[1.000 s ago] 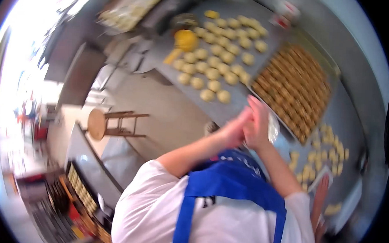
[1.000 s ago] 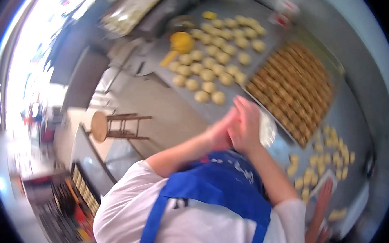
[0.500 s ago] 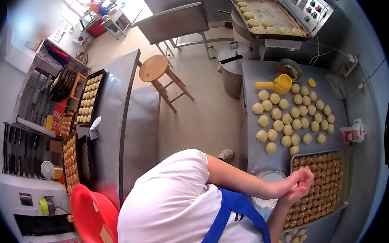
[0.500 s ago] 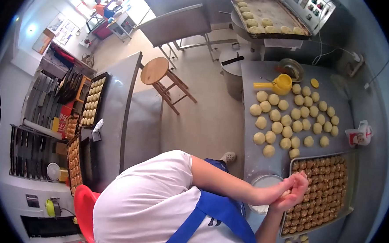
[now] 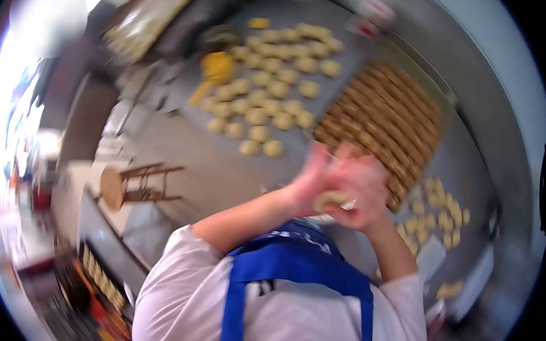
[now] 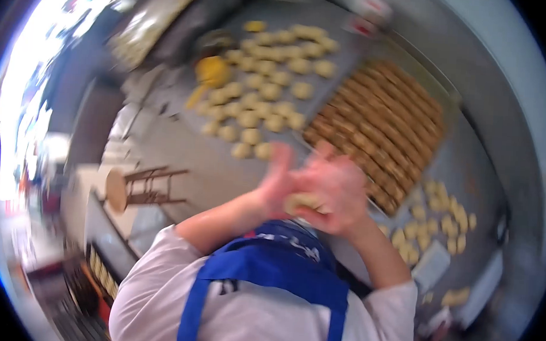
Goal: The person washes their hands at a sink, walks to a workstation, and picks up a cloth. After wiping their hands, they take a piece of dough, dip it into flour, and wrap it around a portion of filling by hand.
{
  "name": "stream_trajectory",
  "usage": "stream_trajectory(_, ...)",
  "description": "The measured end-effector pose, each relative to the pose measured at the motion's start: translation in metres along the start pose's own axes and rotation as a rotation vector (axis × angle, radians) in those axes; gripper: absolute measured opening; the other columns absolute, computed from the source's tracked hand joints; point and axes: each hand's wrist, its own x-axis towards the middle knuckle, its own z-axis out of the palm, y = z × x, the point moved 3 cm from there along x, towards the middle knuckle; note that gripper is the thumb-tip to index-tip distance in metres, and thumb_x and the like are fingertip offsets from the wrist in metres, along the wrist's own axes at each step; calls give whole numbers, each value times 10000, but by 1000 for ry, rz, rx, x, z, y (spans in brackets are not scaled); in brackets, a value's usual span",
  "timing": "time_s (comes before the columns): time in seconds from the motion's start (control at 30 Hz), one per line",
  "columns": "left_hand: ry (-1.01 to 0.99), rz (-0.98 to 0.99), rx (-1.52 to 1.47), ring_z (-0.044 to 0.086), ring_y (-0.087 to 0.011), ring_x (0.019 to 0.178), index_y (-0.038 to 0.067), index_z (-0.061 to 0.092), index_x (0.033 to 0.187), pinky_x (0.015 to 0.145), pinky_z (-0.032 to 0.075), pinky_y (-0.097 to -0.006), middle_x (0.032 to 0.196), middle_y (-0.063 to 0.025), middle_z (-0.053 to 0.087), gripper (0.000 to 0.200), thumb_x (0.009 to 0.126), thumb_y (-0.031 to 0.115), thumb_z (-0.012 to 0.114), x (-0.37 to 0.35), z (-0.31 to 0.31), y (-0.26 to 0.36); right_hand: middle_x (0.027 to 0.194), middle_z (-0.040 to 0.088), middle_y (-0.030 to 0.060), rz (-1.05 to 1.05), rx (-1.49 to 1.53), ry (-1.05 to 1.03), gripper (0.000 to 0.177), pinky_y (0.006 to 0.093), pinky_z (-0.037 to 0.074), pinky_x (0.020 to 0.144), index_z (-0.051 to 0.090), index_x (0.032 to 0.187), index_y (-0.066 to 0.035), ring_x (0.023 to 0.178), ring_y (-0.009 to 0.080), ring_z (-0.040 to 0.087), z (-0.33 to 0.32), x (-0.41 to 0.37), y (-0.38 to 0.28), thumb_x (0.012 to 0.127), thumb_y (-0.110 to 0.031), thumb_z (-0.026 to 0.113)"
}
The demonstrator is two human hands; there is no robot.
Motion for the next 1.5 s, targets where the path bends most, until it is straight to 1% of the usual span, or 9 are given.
stream_trajectory(0.1, 79, 247, -448, 443, -294, 1294, 62, 368, 1421, 1096, 352, -489, 1407, -118, 464, 1199, 632, 966, 367, 52, -18, -8, 831, 670, 50, 145, -50, 225, 299, 354, 538, 645, 666, 964, -72, 739, 234, 668, -21, -24, 15, 708, -122, 812)
stream_trajectory(0.2, 80, 36, -448, 449, -273, 1297, 34, 466, 1338, 1105, 352, -440, 1387, -120, 491, 772, 909, 677, 461, 80, -30, -40, 863, 691, 63, 595, -36, -2, 263, 346, 521, 653, 673, 954, -85, 731, 269, 656, -25, -42, 71, 763, -235, 774)
stream_trajectory(0.3, 510, -81, -390, 493, -305, 1263, 24, 500, 1291, 1106, 362, -453, 1334, -131, 529, 351, 1016, 241, 472, 101, -69, -66, 868, 692, 83, 741, -197, 32, 232, 375, 525, 721, 687, 902, -80, 807, 278, 665, -58, -78, 157, 807, -286, 736)
stream_trajectory(0.47, 588, -217, -445, 525, -322, 1218, 11, 476, 1301, 1085, 376, -524, 1299, -135, 549, 351, 1012, 210, 481, 94, -83, -62, 1065, 657, 113, 693, -910, 27, 152, 430, 450, 927, 703, 937, -109, 1047, 329, 576, -152, -177, 397, 862, -237, 677)
stream_trajectory(0.63, 689, -41, -242, 513, -304, 1232, -5, 457, 1323, 1081, 383, -488, 1307, -144, 539, 401, 1017, 254, 480, 73, -113, -53, 1476, 367, 225, 1008, -1068, -207, 418, 505, 246, 1134, 696, 1093, -112, 1392, 414, 275, -154, -227, 456, 911, -465, 564)
stream_trajectory(1.03, 617, -4, 76, 645, -226, 1035, -3, 546, 1227, 916, 531, -380, 1172, -113, 629, 347, 933, 144, 657, 65, -99, -61, 868, 691, 126, 983, -880, 105, 347, 406, 508, 823, 691, 988, -31, 932, 310, 634, -167, -172, 394, 797, -316, 737)
stream_trajectory(1.2, 435, 57, 50, 582, -242, 1162, -4, 511, 1299, 1011, 459, -386, 1255, -118, 594, 427, 982, 271, 591, 77, -88, -59, 860, 680, 47, 1108, 25, 493, 305, 311, 504, 730, 669, 1010, -49, 854, 160, 620, -117, -128, 267, 843, -303, 693)
stream_trajectory(1.4, 92, -170, 70, 569, -201, 1153, 33, 491, 1313, 1010, 454, -390, 1256, -79, 578, 464, 974, 334, 592, 77, -103, -74, 1030, 639, 117, 469, -217, -105, 514, 422, 464, 911, 628, 1059, -59, 1052, 315, 561, -12, -90, 74, 655, -316, 815)
stream_trajectory(1.5, 8, -120, 41, 594, -185, 1108, 29, 527, 1258, 961, 485, -355, 1184, -66, 604, 423, 931, 254, 671, 37, -66, -51, 1284, 561, 121, 619, 150, -85, 680, 455, 350, 1062, 603, 1198, -87, 1233, 325, 457, 16, -100, 59, 623, -364, 838)
